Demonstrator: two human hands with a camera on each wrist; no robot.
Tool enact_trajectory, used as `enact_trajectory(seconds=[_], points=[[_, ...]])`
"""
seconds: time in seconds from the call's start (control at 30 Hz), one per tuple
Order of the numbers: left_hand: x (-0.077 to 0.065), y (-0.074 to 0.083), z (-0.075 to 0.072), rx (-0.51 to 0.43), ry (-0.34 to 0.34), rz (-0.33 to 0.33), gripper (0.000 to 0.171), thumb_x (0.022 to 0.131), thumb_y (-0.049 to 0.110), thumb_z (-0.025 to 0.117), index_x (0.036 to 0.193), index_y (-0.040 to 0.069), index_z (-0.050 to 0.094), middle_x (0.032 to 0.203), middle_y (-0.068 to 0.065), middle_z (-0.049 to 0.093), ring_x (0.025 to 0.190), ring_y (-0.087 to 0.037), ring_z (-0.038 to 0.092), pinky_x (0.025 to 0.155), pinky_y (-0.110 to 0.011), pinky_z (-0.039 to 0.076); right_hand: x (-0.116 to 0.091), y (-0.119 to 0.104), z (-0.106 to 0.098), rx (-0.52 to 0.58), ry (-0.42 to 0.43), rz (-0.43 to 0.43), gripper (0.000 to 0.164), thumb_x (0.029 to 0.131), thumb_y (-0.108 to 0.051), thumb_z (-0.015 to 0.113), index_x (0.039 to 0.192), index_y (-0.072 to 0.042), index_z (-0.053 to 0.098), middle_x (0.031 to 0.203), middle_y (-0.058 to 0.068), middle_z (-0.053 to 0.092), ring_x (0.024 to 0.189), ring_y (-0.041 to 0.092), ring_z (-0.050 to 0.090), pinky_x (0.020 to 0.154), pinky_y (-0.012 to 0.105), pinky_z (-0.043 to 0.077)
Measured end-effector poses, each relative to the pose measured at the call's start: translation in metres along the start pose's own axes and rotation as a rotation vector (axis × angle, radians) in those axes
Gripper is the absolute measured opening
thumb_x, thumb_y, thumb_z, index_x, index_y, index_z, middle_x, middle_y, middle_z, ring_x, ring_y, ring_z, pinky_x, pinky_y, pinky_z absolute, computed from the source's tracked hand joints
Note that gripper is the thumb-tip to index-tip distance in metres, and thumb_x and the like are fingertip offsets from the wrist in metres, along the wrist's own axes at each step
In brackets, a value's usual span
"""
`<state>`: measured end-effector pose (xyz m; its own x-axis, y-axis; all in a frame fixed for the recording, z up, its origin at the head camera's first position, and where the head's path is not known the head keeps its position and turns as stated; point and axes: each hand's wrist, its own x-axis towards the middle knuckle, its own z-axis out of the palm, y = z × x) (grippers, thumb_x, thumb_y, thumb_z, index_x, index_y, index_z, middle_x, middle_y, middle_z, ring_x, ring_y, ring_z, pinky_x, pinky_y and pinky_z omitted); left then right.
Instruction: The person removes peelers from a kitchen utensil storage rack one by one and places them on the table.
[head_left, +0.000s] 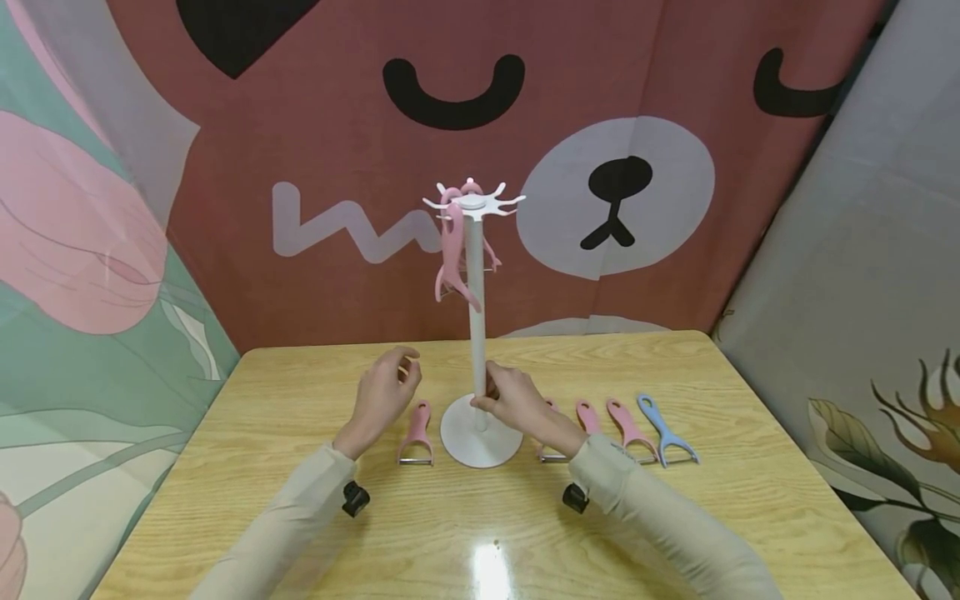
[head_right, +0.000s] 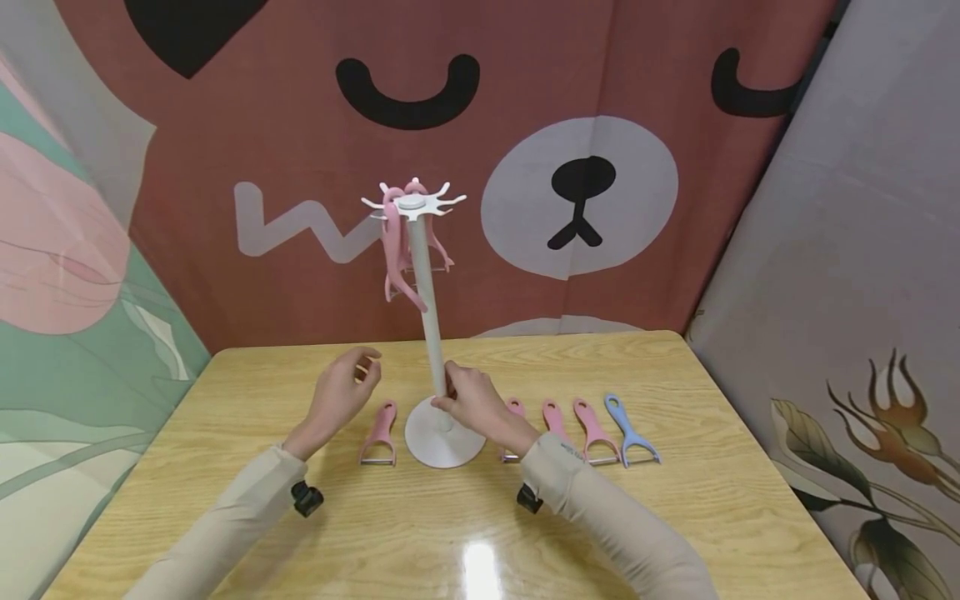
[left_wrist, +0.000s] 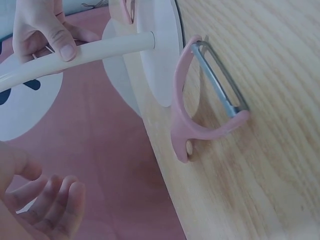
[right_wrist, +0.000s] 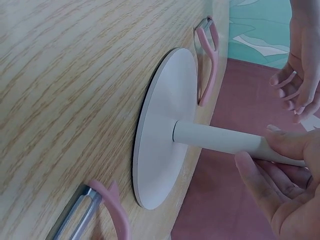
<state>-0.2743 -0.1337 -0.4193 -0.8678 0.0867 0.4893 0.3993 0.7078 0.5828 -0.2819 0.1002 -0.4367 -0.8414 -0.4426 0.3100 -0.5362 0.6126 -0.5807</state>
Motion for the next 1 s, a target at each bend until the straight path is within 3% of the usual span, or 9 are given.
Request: enact_trajectory(seconds=[0.4, 0.73, 1.0], points=[[0.004, 0.004, -0.002, -0.024, 0.049, 0.024, 0.017, 0.095, 0.009, 0.060, 0.107, 0.002, 0.068, 0.088, -0.009, 0.068, 0.074, -0.022, 0.065, 0.066, -0.039, 0.053, 0.000, 0.001, -0.001, -0.002, -0.007, -0.010, 0.026, 0.085, -0.012, 0.080, 0.097, -0.005, 0.059, 0.081, 0.002, 0.067, 0.070, 0.010, 0.064, 0.057, 0.021, 0.052], [0.006, 0.008, -0.004, -0.040, 0.047, 0.054, 0.017, 0.096, 0.009, 0.060, 0.109, 0.000, 0.067, 0.090, -0.010, 0.067, 0.075, -0.021, 0.065, 0.064, -0.037, 0.055, 0.000, 0.003, 0.001, -0.006, -0.007, -0.002, 0.026, 0.084, -0.012, 0.080, 0.097, -0.005, 0.059, 0.080, 0.002, 0.066, 0.069, 0.009, 0.064, 0.057, 0.021, 0.051], [0.010, 0.014, -0.007, -0.063, 0.105, 0.098, 0.013, 0.095, 0.006, 0.061, 0.105, 0.001, 0.067, 0.090, -0.009, 0.066, 0.074, -0.020, 0.066, 0.062, -0.034, 0.056, -0.001, 0.003, 0.001, -0.004, -0.002, -0.012, 0.026, 0.085, -0.012, 0.080, 0.097, -0.004, 0.059, 0.079, 0.001, 0.066, 0.069, 0.010, 0.064, 0.057, 0.020, 0.051]])
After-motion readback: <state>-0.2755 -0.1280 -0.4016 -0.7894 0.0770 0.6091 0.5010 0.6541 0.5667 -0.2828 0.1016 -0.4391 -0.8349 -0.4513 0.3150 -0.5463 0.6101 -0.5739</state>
